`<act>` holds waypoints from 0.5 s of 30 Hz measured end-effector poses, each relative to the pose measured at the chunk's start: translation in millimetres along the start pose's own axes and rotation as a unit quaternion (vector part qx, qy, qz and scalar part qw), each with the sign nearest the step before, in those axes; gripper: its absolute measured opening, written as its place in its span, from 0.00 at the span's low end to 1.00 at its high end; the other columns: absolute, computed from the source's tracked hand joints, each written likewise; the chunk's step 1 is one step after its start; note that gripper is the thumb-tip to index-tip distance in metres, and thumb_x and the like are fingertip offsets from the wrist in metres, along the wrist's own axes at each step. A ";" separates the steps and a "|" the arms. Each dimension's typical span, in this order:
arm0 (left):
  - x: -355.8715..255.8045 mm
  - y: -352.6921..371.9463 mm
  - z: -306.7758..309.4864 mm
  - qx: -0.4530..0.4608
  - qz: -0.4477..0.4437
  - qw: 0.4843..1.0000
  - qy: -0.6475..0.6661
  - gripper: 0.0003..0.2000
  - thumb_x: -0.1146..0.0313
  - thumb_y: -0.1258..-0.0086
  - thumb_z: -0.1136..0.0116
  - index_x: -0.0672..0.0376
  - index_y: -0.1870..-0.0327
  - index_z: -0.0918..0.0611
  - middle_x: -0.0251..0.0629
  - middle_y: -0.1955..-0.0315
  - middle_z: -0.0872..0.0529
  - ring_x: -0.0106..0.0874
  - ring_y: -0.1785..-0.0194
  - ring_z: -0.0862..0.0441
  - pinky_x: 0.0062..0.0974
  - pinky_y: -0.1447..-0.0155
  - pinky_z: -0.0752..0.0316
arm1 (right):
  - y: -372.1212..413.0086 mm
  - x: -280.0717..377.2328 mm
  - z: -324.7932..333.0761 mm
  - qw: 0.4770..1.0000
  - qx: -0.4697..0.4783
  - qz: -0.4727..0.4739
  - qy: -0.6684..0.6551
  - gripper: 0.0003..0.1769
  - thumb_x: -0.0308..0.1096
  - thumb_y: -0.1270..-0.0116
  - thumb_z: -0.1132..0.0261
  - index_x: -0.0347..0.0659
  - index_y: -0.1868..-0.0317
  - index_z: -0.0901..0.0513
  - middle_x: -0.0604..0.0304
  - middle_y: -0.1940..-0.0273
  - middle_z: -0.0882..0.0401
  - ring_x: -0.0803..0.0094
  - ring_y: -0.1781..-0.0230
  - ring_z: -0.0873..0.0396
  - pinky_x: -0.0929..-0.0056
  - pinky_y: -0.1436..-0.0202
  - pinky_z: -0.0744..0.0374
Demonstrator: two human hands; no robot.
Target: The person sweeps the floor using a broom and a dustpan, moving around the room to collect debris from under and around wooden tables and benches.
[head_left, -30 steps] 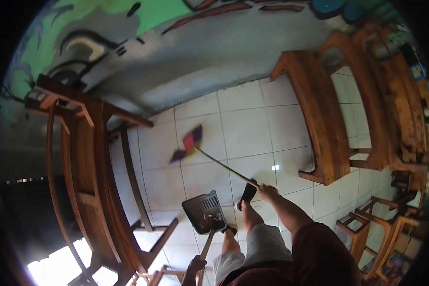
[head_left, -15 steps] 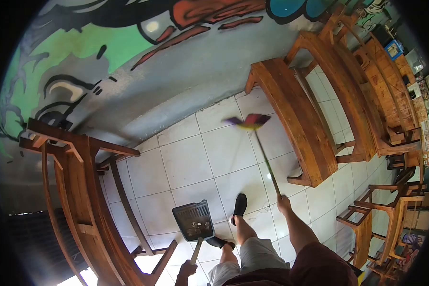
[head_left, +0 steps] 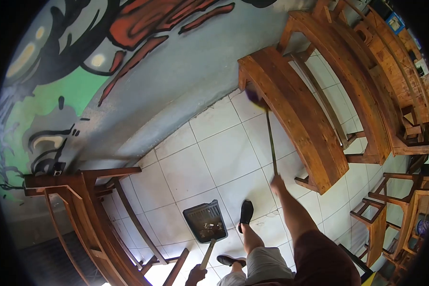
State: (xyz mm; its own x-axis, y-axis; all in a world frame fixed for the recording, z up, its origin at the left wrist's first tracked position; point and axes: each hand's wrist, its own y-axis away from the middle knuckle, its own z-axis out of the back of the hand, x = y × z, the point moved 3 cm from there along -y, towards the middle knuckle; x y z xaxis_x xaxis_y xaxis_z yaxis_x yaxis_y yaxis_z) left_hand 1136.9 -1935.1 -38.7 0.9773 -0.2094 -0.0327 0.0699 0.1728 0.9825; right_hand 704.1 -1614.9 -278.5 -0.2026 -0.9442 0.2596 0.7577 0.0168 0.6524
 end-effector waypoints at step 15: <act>-5.6 -33.0 -2.7 0.028 0.003 0.999 -0.037 0.22 0.61 0.49 0.45 0.60 0.53 0.31 0.42 0.76 0.21 0.35 0.72 0.21 0.29 0.68 0.26 | 80.0 -33.5 -62.9 0.909 -0.204 -0.120 -0.342 0.17 0.46 0.35 0.55 0.39 0.68 0.31 0.56 0.82 0.30 0.69 0.90 0.32 0.71 0.92 0.35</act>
State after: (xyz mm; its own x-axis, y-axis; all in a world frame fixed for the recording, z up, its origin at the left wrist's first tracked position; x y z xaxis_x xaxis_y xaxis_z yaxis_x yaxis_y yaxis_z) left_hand 1129.7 -1937.1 -71.5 0.9600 -0.2795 -0.0155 0.0513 0.1213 0.9913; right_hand 810.5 -1602.7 -279.8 -0.6250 -0.4764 0.6184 0.7798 -0.4169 0.4670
